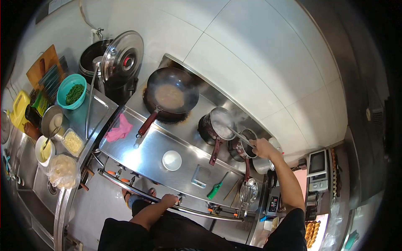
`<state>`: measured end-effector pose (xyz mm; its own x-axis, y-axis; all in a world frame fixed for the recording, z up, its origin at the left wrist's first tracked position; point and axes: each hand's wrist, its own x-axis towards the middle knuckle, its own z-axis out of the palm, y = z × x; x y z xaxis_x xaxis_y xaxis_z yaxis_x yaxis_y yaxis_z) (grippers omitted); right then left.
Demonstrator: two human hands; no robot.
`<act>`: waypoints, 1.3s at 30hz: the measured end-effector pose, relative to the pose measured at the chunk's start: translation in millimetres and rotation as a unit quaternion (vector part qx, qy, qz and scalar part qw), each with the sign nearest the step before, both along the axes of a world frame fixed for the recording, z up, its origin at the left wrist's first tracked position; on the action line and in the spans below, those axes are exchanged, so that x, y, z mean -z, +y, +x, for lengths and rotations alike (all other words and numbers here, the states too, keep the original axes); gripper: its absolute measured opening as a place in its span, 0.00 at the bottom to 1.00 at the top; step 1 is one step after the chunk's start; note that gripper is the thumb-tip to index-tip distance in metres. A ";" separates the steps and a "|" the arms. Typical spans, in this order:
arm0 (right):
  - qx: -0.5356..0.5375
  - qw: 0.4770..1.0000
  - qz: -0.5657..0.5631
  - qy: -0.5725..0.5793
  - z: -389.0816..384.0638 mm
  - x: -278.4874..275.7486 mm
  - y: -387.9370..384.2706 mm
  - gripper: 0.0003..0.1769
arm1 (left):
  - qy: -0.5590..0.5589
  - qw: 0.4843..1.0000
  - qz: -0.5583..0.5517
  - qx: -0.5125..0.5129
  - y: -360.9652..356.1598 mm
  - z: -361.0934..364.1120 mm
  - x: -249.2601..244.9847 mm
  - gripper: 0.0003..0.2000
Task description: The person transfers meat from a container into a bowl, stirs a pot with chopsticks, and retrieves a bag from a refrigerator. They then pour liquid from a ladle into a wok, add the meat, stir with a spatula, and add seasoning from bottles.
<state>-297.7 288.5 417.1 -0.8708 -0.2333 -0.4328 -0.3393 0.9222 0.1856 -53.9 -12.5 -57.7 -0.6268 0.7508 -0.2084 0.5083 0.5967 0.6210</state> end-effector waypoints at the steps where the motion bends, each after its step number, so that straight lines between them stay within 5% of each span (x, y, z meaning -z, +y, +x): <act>1: -0.004 1.000 0.009 -0.008 -1.3 -2.0 -2.9 0.23 | 0.001 1.000 0.000 -0.011 -2.1 -1.9 -3.8 0.09; 12: 0.054 0.995 -0.084 0.006 -10.4 46.1 8.7 0.17 | -0.076 0.996 -0.037 -0.015 -3.4 -9.0 -12.9 0.11; 23: 0.055 0.998 0.038 0.003 33.8 9.7 -5.1 0.16 | -0.080 0.995 -0.027 -0.043 -32.1 -1.8 15.0 0.22; 29: -0.010 0.999 0.036 0.013 1.2 34.3 -10.5 0.12 | -0.097 0.985 0.081 -0.115 -57.5 9.4 40.1 0.16; 32: 0.046 0.999 -0.004 0.001 -6.3 52.6 1.1 0.12 | -0.191 0.978 0.033 -0.076 -67.2 -6.3 10.7 0.18; 35: 0.175 0.976 -0.104 -0.081 3.1 10.7 3.8 0.13 | -0.226 0.966 -0.006 -0.128 -81.4 -17.1 -87.7 0.18; 39: 0.109 0.988 -0.104 0.038 14.4 4.2 23.6 0.14 | -0.179 0.954 0.036 -0.239 -123.6 0.0 -60.9 0.20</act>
